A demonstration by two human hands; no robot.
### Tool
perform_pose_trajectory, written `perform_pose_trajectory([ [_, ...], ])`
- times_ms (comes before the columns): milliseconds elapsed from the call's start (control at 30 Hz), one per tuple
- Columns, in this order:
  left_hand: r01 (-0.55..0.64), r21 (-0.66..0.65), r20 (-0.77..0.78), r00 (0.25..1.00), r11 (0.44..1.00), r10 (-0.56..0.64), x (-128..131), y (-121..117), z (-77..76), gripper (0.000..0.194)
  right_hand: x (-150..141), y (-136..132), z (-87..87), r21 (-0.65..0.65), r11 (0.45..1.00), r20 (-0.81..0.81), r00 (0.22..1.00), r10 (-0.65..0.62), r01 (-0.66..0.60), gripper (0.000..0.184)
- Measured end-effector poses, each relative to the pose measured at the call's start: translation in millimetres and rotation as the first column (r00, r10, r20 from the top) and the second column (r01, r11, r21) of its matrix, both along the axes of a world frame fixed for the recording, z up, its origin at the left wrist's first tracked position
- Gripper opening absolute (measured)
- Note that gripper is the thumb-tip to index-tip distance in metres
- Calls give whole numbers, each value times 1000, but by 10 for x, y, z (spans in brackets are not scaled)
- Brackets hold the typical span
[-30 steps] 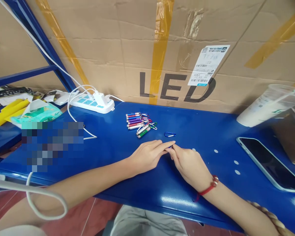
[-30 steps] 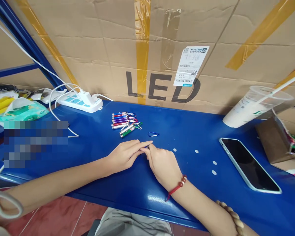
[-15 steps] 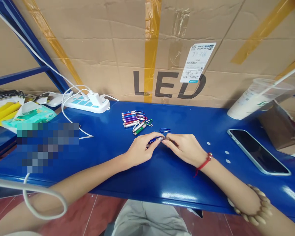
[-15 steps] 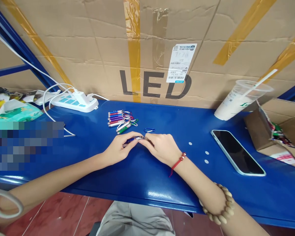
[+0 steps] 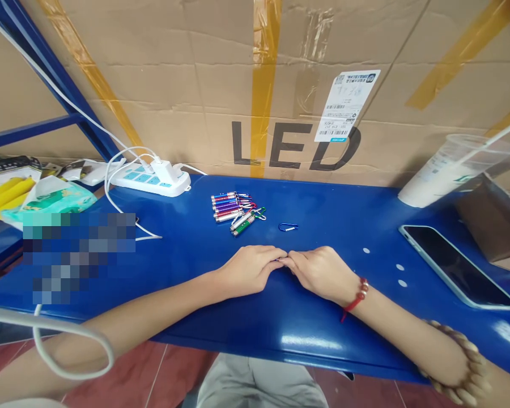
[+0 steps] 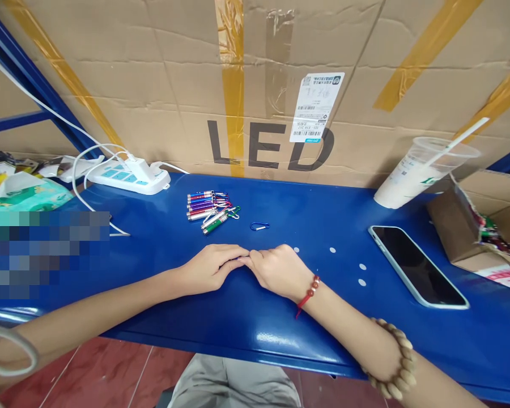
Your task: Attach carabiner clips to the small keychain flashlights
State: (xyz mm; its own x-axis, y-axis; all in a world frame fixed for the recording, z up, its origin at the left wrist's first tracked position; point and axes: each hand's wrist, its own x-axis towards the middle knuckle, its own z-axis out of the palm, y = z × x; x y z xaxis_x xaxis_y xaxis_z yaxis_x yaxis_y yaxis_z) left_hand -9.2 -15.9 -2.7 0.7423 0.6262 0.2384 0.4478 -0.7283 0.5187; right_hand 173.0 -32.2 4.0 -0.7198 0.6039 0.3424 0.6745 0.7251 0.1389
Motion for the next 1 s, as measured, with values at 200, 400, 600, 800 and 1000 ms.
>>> perform_pose_trajectory([
  [200,-17,136,-76,997,991,28,7,11,-11,24,-215,-178,-49,12,928,-4,928,-371,372,49],
  [400,-12,176,-106,994,984,31,-5,-13,-7,25,-247,-255,36,-229,891,-6,915,-404,392,30],
  [600,0,119,-64,998,993,7,-5,20,4,25,-202,-193,59,-375,831,90,908,-409,411,24],
  [800,8,132,-16,1000,991,-5,-18,36,-23,28,-177,-163,52,-562,776,-116,901,-418,288,35],
  [1000,9,130,15,1000,991,-11,-26,43,-43,31,-181,-134,49,-804,588,-309,788,-533,83,39],
])
